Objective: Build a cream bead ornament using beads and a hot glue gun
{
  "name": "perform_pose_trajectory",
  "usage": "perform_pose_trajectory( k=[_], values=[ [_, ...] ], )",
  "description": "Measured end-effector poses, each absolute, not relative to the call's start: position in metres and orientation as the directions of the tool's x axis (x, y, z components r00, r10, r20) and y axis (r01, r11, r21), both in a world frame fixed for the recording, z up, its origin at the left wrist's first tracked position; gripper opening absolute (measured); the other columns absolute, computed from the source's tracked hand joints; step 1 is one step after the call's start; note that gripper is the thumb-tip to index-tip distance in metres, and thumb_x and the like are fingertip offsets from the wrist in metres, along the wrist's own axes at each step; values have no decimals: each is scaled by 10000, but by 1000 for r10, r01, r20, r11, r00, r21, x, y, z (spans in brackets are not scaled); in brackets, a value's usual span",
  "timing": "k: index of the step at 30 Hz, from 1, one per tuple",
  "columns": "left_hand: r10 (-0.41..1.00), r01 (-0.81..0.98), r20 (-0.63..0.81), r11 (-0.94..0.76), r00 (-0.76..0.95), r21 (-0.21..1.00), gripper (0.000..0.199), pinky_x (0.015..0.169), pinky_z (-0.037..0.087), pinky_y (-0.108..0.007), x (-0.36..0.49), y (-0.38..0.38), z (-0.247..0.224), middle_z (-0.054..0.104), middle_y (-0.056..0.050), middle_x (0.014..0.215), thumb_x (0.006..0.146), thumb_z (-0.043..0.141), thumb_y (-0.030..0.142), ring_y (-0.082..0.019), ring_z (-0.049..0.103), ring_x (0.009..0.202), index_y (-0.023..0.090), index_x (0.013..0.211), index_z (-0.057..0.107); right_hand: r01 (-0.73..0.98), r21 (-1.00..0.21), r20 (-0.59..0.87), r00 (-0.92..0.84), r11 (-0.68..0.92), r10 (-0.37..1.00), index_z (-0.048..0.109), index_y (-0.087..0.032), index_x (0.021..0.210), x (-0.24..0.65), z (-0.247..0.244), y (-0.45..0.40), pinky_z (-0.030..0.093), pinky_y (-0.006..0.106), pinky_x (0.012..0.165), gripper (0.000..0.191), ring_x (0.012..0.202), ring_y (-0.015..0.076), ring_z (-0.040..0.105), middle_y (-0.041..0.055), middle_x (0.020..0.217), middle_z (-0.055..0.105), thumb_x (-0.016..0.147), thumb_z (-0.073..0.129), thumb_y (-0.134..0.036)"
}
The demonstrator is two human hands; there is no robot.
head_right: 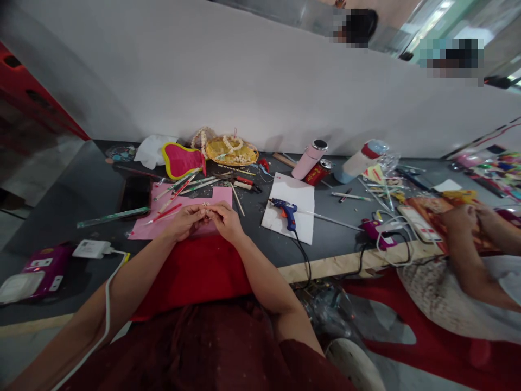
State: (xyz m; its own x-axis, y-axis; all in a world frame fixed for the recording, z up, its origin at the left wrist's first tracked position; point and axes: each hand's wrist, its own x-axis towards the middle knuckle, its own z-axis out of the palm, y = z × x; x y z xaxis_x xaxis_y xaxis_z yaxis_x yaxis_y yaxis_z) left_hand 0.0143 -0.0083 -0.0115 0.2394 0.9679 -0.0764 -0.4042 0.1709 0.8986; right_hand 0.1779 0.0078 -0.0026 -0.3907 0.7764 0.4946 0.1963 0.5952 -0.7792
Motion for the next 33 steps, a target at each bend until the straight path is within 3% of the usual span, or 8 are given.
perform_pose_trajectory(
  k=[9,16,27,33],
  values=[
    [963,-398,-117,209,243,893,227,596,418,-221,15,-9,-11,633,-24,692,691,725,330,-94,541,611,139,813,703,290,-741,496,-372,606,784,646,-231,1029,178,-7,9,481,315,801,204,866,162,573,57,927,614,853,542,-239],
    [971,-356,-85,163,224,920,198,617,419,-227,16,-9,-10,658,-22,742,694,723,295,-88,538,626,157,836,725,391,-644,523,-402,657,752,637,-212,1028,179,-9,9,481,286,808,224,884,163,578,64,937,614,860,492,-178],
    [979,-360,-108,164,172,918,199,618,416,-235,19,-6,-12,641,-14,708,673,737,318,-92,533,621,151,778,711,361,-690,536,-327,628,778,641,-215,993,177,-13,12,478,277,735,178,808,156,575,49,901,596,841,550,-221],
    [989,-265,-71,105,133,959,192,587,393,-227,16,-6,-13,621,-11,626,696,714,323,-96,531,580,133,710,688,325,-683,563,-338,654,755,641,-193,925,178,-14,11,473,253,697,124,779,142,580,44,870,603,836,556,-204]
  ],
)
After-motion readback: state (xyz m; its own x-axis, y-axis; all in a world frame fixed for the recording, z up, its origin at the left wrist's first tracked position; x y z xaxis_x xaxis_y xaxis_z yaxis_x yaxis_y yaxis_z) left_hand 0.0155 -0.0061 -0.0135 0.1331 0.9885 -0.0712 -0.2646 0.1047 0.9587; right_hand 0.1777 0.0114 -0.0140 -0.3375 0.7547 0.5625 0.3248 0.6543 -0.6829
